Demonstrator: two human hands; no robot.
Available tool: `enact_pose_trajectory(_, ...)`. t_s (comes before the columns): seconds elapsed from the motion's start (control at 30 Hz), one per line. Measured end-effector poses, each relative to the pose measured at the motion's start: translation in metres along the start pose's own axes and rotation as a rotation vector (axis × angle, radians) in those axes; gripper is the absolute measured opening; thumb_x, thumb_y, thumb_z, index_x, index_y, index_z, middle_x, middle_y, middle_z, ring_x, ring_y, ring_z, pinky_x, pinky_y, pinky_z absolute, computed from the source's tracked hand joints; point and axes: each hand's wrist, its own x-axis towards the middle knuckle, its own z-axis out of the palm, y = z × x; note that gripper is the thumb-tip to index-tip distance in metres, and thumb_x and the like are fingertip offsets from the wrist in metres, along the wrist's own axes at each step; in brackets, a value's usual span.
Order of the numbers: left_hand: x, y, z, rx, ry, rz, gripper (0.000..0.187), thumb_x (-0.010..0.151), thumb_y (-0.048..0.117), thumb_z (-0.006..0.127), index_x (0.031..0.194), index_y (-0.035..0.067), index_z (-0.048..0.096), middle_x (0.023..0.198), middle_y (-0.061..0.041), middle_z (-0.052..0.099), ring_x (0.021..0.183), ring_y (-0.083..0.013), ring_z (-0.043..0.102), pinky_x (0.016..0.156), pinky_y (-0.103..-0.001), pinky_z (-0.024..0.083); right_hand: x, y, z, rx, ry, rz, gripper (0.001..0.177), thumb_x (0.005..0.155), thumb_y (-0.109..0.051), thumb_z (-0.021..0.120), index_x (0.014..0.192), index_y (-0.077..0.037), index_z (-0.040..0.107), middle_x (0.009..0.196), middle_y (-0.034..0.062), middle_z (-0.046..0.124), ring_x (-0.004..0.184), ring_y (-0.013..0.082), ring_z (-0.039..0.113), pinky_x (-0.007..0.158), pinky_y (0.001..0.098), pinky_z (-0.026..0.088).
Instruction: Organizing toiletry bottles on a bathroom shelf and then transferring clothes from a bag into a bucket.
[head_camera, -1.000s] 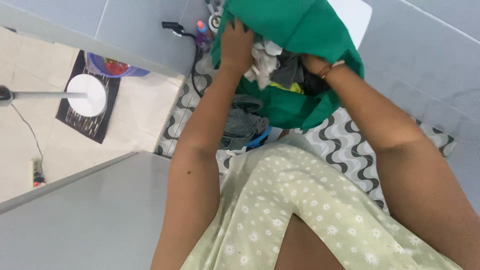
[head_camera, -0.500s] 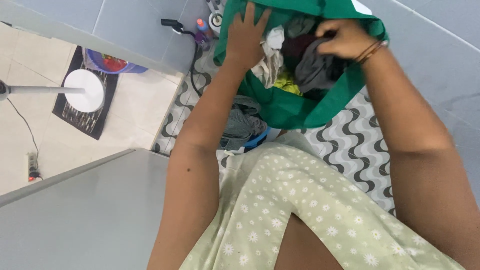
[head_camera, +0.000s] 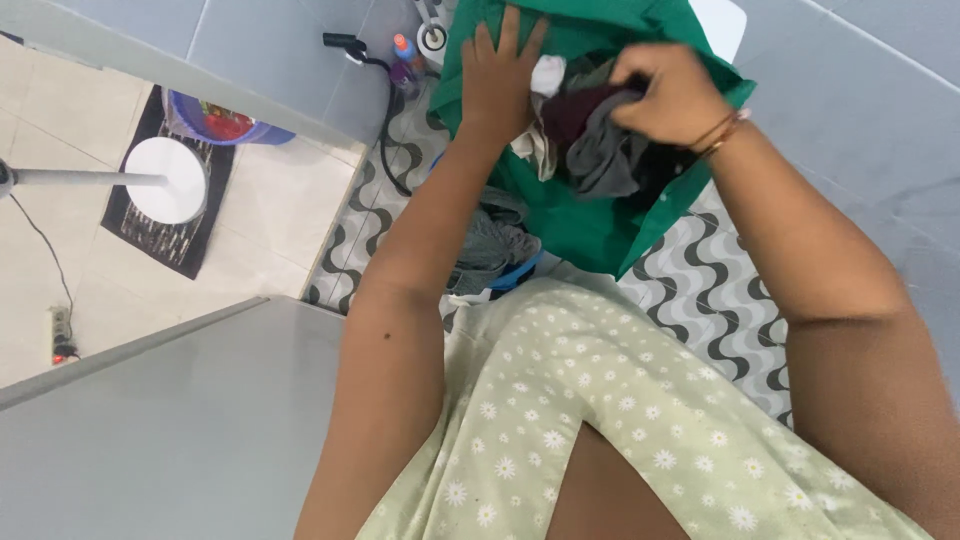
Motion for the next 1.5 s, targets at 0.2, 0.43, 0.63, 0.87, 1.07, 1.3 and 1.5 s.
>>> enact_pose_trajectory(0.2, -0.037, 0.001, 0.016, 0.11, 0.244, 0.065, 0.071, 0.097, 0.011, 0.07, 0.163, 0.016, 0.043, 0.167, -0.015, 0.024, 0.136, -0.0402, 0.042, 0.098, -0.055, 0.039, 0.005, 0.012, 0.004, 0.709, 0.103, 0.28, 0.012, 0.091, 0.004, 0.07, 0.095, -0.003, 0.061, 0.089, -0.0029, 0.062, 0.08, 0.006, 0.059, 0.076, 0.0245, 0.05)
enact_pose_trajectory(0.43, -0.067, -0.013, 0.022, -0.064, 0.06, 0.09, 0.059, 0.098, 0.007, 0.065, 0.154, 0.01, 0.047, 0.151, -0.014, 0.039, 0.119, -0.0399, 0.048, 0.098, -0.055, 0.044, 0.022, 0.005, 0.035, 0.358, 0.168, 0.127, 0.018, 0.088, 0.006, 0.072, 0.099, 0.0, 0.059, 0.093, 0.0001, 0.059, 0.088, 0.011, 0.057, 0.079, 0.0265, 0.05)
enact_pose_trajectory(0.63, -0.061, -0.03, -0.023, -0.294, -0.117, 0.128, 0.081, 0.083, 0.012, 0.074, 0.157, 0.015, 0.041, 0.151, -0.016, 0.038, 0.113, -0.0396, 0.05, 0.098, -0.052, 0.046, 0.027, -0.002, 0.05, 0.503, 0.152, 0.206, 0.021, 0.087, 0.004, 0.072, 0.102, -0.001, 0.058, 0.096, 0.0003, 0.06, 0.089, 0.0099, 0.058, 0.079, 0.0268, 0.051)
enact_pose_trajectory(0.87, -0.079, -0.043, -0.039, -0.203, -0.088, 0.215, 0.085, 0.082, 0.029, 0.08, 0.155, 0.013, 0.038, 0.154, -0.016, 0.036, 0.125, -0.0426, 0.047, 0.094, -0.056, 0.044, 0.015, -0.02, 0.065, 0.496, 0.197, 0.245, 0.021, 0.09, 0.004, 0.072, 0.103, -0.001, 0.057, 0.096, 0.0002, 0.06, 0.089, 0.01, 0.058, 0.079, 0.027, 0.052)
enact_pose_trajectory(1.07, -0.097, -0.057, -0.047, -0.392, -0.09, 0.233, 0.064, 0.088, 0.02, 0.076, 0.147, 0.008, 0.054, 0.158, -0.015, 0.042, 0.126, -0.0397, 0.05, 0.101, -0.052, 0.044, 0.007, -0.047, 0.061, 0.464, 0.325, 0.218, 0.02, 0.088, 0.009, 0.069, 0.098, 0.001, 0.054, 0.093, -0.0005, 0.054, 0.085, 0.01, 0.051, 0.077, 0.0254, 0.048)
enact_pose_trajectory(1.3, -0.166, -0.065, -0.062, -0.796, 0.257, -0.018, 0.025, 0.085, 0.009, 0.071, 0.109, 0.011, 0.067, 0.14, -0.013, 0.065, 0.128, -0.0372, 0.06, 0.11, -0.049, 0.048, -0.01, -0.137, 0.033, 0.811, 0.445, 0.244, 0.018, 0.087, 0.012, 0.056, 0.098, 0.0, 0.049, 0.092, -0.0012, 0.049, 0.081, 0.0097, 0.044, 0.075, 0.0224, 0.039)
enact_pose_trajectory(1.5, -0.278, -0.079, 0.06, -1.316, 0.043, -0.989, 0.044, 0.101, 0.046, 0.06, 0.123, 0.009, 0.069, 0.133, -0.019, 0.07, 0.122, -0.0353, 0.066, 0.104, -0.047, 0.051, -0.012, -0.193, 0.113, 0.775, 0.531, 0.189, 0.037, 0.082, 0.005, 0.062, 0.116, -0.005, 0.05, 0.112, 0.0016, 0.051, 0.101, 0.0141, 0.052, 0.098, 0.0245, 0.047)
